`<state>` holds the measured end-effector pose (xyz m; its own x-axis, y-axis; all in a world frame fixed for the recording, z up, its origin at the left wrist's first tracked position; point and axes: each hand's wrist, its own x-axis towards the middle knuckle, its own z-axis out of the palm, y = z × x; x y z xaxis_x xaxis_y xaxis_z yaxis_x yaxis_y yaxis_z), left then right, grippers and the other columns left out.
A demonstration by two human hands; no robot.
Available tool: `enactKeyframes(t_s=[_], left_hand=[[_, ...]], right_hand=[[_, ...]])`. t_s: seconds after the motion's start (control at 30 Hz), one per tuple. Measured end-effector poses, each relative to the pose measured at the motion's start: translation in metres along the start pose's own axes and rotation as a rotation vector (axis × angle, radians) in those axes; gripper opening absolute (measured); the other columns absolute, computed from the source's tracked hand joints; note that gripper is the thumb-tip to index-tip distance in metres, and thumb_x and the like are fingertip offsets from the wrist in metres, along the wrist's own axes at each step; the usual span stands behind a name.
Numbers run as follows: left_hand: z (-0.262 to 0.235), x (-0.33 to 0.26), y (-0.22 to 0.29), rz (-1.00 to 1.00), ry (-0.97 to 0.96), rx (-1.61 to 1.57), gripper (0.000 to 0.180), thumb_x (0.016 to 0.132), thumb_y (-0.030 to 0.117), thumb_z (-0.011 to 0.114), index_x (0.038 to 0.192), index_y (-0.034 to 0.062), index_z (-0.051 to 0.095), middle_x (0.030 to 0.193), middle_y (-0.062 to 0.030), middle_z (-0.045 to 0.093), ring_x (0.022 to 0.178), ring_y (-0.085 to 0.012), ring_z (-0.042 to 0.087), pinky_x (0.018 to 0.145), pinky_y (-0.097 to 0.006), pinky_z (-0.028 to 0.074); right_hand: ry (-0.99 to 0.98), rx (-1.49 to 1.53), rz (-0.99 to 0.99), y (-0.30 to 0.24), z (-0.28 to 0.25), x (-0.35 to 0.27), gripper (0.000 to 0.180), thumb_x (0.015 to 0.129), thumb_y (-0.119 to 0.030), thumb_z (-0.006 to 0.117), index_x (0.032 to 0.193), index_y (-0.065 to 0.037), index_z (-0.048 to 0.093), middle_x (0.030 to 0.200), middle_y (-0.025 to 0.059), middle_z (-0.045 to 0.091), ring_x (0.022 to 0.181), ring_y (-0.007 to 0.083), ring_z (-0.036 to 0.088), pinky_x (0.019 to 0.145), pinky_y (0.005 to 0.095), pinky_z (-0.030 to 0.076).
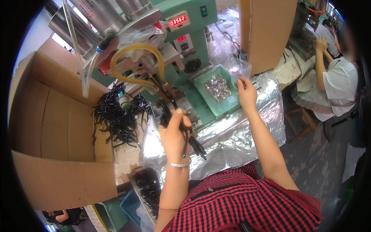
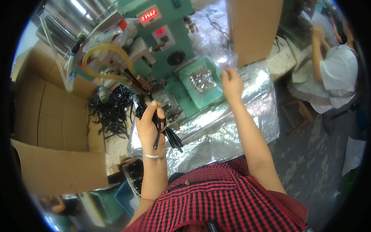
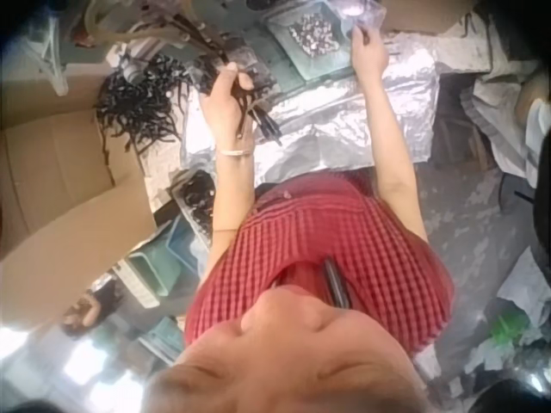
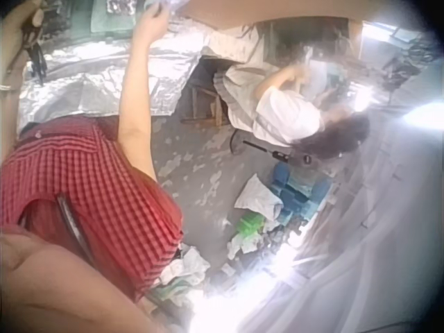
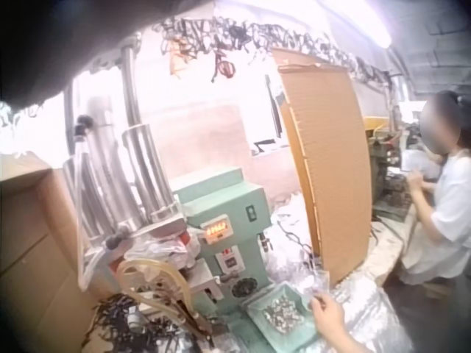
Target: The person repeatedly picks black wires and small metallic components, inserts them into a green machine, and presses a button to process each unit. The processed items are placed into a green tray on the table.
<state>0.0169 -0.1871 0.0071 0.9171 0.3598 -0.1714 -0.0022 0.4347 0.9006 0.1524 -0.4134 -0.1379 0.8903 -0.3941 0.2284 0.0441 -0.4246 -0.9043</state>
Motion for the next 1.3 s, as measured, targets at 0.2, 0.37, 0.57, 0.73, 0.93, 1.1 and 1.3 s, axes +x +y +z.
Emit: enactKeyframes(t_s=[0.2, 0.37, 0.57, 0.73, 0.93, 1.1, 1.3], left_hand=[[-0.001, 0.001, 0.0, -0.007, -0.014, 0.003, 0.012, 0.09, 0.015, 0.059, 0.086, 0.0035, 0.058, 0.059, -0.0006, 0.055, 0.042, -0.0079, 0.042, 0.038, -0.021, 0.028], [-0.007, 0.004, -0.002, -0.051, -0.072, -0.075, 0.013, 0.091, 0.016, 0.058, 0.089, 0.0029, 0.058, 0.059, -0.0001, 0.054, 0.042, -0.0067, 0.04, 0.038, -0.021, 0.027], [-0.005, 0.003, -0.005, -0.005, -0.063, -0.049, 0.014, 0.091, 0.016, 0.058, 0.09, 0.0026, 0.058, 0.059, 0.0003, 0.054, 0.041, -0.0061, 0.038, 0.038, -0.02, 0.026], [-0.005, 0.004, -0.005, -0.009, -0.07, -0.042, 0.014, 0.092, 0.016, 0.058, 0.089, 0.003, 0.058, 0.059, 0.0003, 0.053, 0.041, -0.0059, 0.038, 0.038, -0.02, 0.026], [-0.006, 0.003, -0.004, -0.034, -0.09, -0.079, 0.014, 0.092, 0.017, 0.056, 0.09, 0.0029, 0.057, 0.059, 0.0004, 0.053, 0.041, -0.0062, 0.036, 0.038, -0.021, 0.026], [-0.007, 0.003, -0.009, -0.034, -0.117, -0.131, 0.013, 0.094, 0.016, 0.055, 0.093, 0.0031, 0.056, 0.061, 0.0, 0.053, 0.042, -0.0064, 0.037, 0.039, -0.021, 0.026], [-0.009, 0.004, -0.01, -0.026, -0.139, -0.136, 0.014, 0.094, 0.017, 0.054, 0.093, 0.0032, 0.056, 0.061, 0.0002, 0.053, 0.042, -0.0063, 0.037, 0.039, -0.021, 0.026]], right_hand=[[-0.008, 0.0, 0.0, 0.005, 0.001, 0.003, 0.034, 0.09, -0.031, 0.057, 0.113, -0.007, 0.065, 0.108, 0.013, 0.068, 0.1, 0.0293, 0.064, 0.088, 0.0374, 0.048], [-0.024, 0.015, 0.016, 0.003, 0.0, 0.002, 0.036, 0.09, -0.033, 0.057, 0.114, -0.008, 0.064, 0.109, 0.0133, 0.068, 0.101, 0.0297, 0.064, 0.088, 0.0376, 0.048], [-0.015, -0.01, 0.012, 0.002, 0.0, 0.001, 0.038, 0.09, -0.035, 0.056, 0.115, -0.008, 0.064, 0.108, 0.0136, 0.068, 0.1, 0.0302, 0.064, 0.087, 0.0383, 0.048], [-0.015, -0.016, 0.009, 0.0, -0.002, 0.001, 0.037, 0.09, -0.034, 0.056, 0.115, -0.008, 0.064, 0.107, 0.0143, 0.068, 0.1, 0.0304, 0.064, 0.087, 0.0387, 0.048], [-0.006, -0.02, 0.009, 0.0, -0.001, 0.0, 0.036, 0.09, -0.034, 0.056, 0.114, -0.008, 0.064, 0.106, 0.0141, 0.068, 0.099, 0.03, 0.064, 0.086, 0.0383, 0.048], [-0.019, 0.008, 0.022, 0.0, -0.002, 0.001, 0.036, 0.09, -0.034, 0.056, 0.114, -0.009, 0.064, 0.106, 0.0134, 0.068, 0.099, 0.0294, 0.064, 0.086, 0.0379, 0.048], [-0.016, -0.008, 0.016, 0.001, -0.001, 0.001, 0.036, 0.09, -0.034, 0.056, 0.115, -0.009, 0.064, 0.106, 0.0124, 0.069, 0.099, 0.029, 0.064, 0.087, 0.0376, 0.048]])
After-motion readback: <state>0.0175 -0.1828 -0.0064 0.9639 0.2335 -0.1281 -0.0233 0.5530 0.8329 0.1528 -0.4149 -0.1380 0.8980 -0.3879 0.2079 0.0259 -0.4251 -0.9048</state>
